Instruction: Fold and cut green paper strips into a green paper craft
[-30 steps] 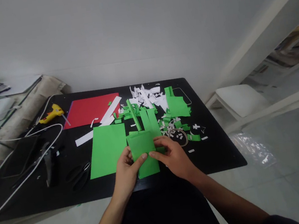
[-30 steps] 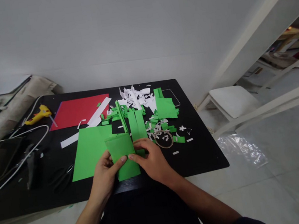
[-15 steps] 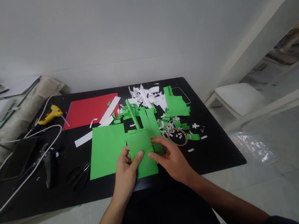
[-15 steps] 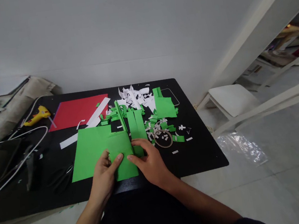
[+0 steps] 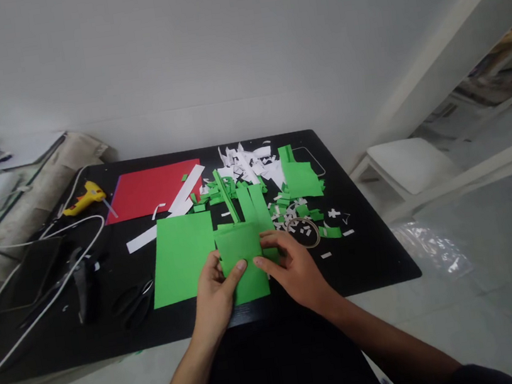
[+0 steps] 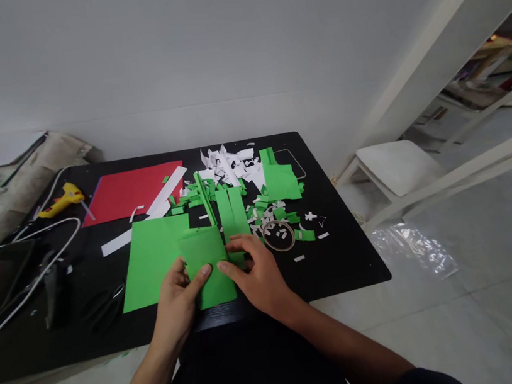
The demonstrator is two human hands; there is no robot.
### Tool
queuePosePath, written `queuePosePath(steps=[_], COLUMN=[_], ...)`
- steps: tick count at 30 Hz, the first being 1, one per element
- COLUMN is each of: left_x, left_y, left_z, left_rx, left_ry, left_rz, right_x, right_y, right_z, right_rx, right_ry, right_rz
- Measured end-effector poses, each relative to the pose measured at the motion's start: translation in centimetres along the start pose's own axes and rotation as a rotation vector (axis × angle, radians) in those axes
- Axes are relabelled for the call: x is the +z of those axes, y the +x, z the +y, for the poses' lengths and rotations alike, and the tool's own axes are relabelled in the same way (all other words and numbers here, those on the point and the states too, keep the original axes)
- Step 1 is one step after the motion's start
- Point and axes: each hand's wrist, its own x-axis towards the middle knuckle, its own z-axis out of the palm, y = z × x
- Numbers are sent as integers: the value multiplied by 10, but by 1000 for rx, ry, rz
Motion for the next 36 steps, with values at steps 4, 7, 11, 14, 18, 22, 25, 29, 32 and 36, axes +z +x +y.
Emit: queuePosePath(steps=[4,7,11,14,18,22,25,29,32,36], left_x=[-3,-4,-4,-6,-10,-15,-16,-18,-19,-18], left_y=[0,-2,-6,-10,-13,-14,-15,-15,-14,-11], left_z=[-1,-3,-6,-7,-5,-4,-2,1,1,4], left_rx=[50,106,177,226,297,336,345,319,263,187], left_ry=[37,117,232,357,542,695,754,779,792,792], left_rz=[22,17,-12,-35,-109,-217,-263,-282,-274,-277], right_x=[-6,-9,-12,-14,-19,-26,-26,-21,-17,-15], right_y=[-1,4,13,18,21,22,22,21,19,19], right_z=[-10,-17,-20,-21,-24,-30,-31,-27,-25,-24], right_rx=[-134,-140,-61,31,38,36,41,56,53,70], right_ry=[-102,-47,147,274,217,99,106,147,145,136], right_rz=[104,52,-92,-190,-204,-305,-293,-231,-205,-207])
